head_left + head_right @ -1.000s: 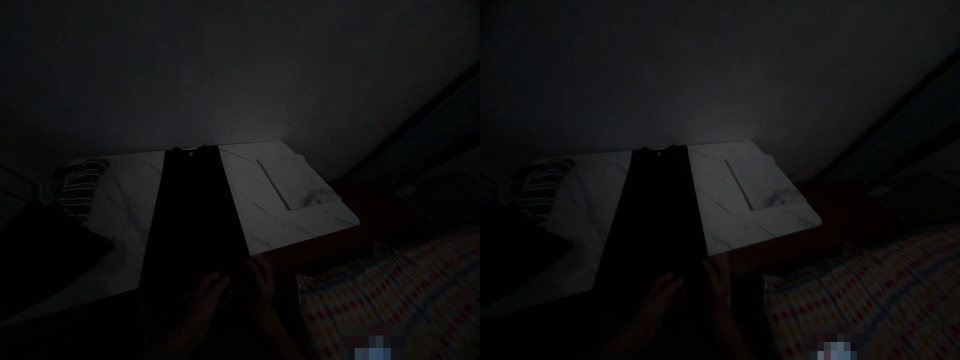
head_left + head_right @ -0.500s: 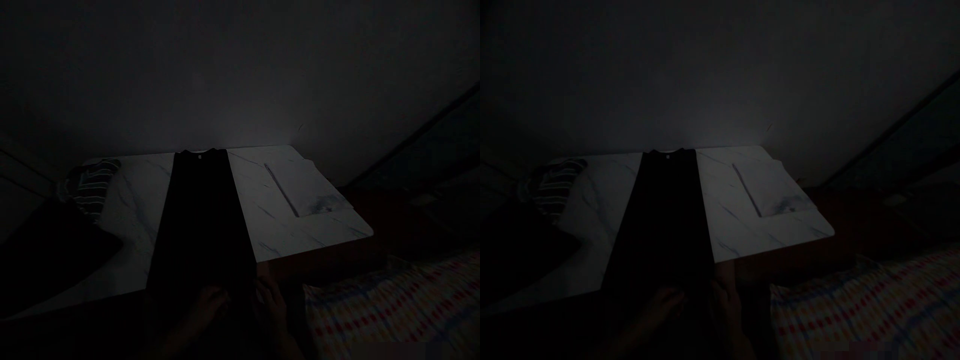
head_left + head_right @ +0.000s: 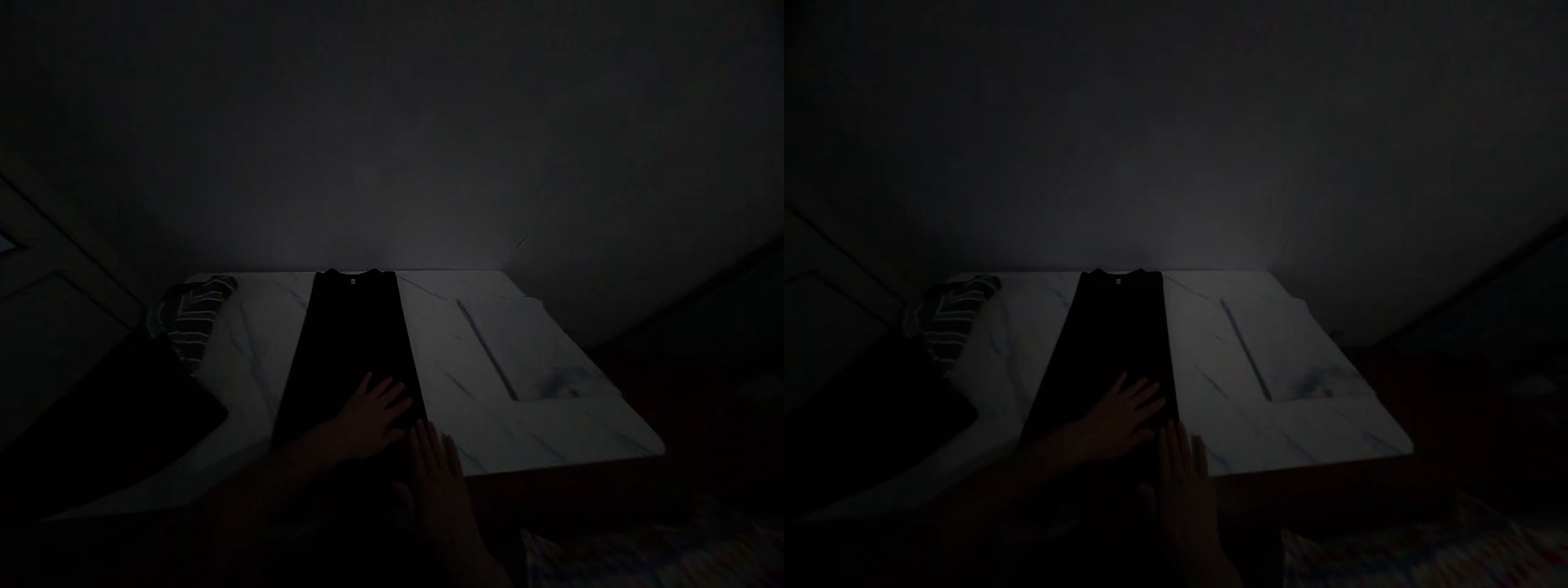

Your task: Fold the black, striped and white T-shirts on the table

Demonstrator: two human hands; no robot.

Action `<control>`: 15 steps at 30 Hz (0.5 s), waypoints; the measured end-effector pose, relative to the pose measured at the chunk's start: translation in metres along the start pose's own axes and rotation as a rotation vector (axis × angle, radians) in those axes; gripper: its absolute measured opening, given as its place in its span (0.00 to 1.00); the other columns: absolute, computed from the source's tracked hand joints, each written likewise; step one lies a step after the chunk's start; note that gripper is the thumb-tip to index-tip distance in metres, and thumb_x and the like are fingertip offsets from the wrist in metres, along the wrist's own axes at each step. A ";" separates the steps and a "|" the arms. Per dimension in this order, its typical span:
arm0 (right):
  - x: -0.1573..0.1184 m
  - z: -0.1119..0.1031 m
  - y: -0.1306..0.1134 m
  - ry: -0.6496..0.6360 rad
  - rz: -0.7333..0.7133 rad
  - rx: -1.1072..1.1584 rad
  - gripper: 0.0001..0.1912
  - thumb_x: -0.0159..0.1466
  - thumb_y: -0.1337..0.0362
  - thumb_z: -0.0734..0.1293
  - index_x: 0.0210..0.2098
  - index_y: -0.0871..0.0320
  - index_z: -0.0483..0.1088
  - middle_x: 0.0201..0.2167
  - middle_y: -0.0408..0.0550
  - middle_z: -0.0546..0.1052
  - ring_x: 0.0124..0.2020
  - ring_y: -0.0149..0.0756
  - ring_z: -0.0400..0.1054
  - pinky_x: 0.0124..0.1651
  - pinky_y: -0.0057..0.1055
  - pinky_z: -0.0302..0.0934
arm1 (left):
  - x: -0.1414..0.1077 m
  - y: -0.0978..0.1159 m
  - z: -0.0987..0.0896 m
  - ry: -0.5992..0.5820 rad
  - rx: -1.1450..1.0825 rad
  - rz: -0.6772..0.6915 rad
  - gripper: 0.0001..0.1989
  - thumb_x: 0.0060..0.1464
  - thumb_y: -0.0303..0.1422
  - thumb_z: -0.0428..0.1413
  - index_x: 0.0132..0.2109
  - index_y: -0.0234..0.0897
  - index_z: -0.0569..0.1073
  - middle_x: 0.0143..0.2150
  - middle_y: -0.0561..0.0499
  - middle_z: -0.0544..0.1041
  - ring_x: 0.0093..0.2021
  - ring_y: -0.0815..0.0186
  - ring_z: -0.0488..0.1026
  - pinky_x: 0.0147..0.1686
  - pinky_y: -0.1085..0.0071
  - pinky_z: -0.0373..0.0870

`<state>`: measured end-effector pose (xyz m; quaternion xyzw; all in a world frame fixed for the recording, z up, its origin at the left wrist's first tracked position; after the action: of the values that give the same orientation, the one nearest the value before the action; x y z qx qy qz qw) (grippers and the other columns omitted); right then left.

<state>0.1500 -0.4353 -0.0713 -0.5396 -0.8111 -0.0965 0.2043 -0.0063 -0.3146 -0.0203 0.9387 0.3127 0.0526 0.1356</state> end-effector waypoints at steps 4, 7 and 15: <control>-0.009 0.001 -0.006 -0.024 0.064 -0.031 0.42 0.69 0.52 0.62 0.75 0.64 0.42 0.70 0.62 0.59 0.70 0.58 0.53 0.67 0.61 0.50 | 0.031 -0.025 -0.008 0.046 0.055 -0.017 0.28 0.70 0.47 0.42 0.71 0.43 0.60 0.73 0.41 0.60 0.73 0.49 0.52 0.70 0.44 0.37; -0.015 0.005 -0.009 -0.005 0.095 -0.045 0.44 0.68 0.51 0.63 0.75 0.61 0.42 0.70 0.60 0.60 0.70 0.57 0.55 0.67 0.58 0.51 | 0.061 -0.044 -0.012 0.010 0.079 -0.030 0.31 0.70 0.48 0.43 0.73 0.40 0.55 0.76 0.39 0.51 0.75 0.46 0.46 0.69 0.41 0.37; -0.035 0.048 0.011 0.163 -0.033 -0.109 0.43 0.68 0.42 0.60 0.74 0.60 0.50 0.63 0.57 0.71 0.66 0.55 0.62 0.59 0.53 0.65 | 0.111 -0.087 -0.012 0.026 0.117 -0.100 0.30 0.71 0.45 0.41 0.73 0.36 0.55 0.75 0.38 0.53 0.74 0.48 0.48 0.70 0.47 0.42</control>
<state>0.1605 -0.4421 -0.1300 -0.5268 -0.7940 -0.1878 0.2383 0.0297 -0.1783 -0.0322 0.9274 0.3635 0.0396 0.0790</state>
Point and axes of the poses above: each hand's wrist, its own x-axis towards the middle knuckle, its own z-axis out of the palm, y = z × x, the point moved 2 cm from there along x, towards the middle knuckle
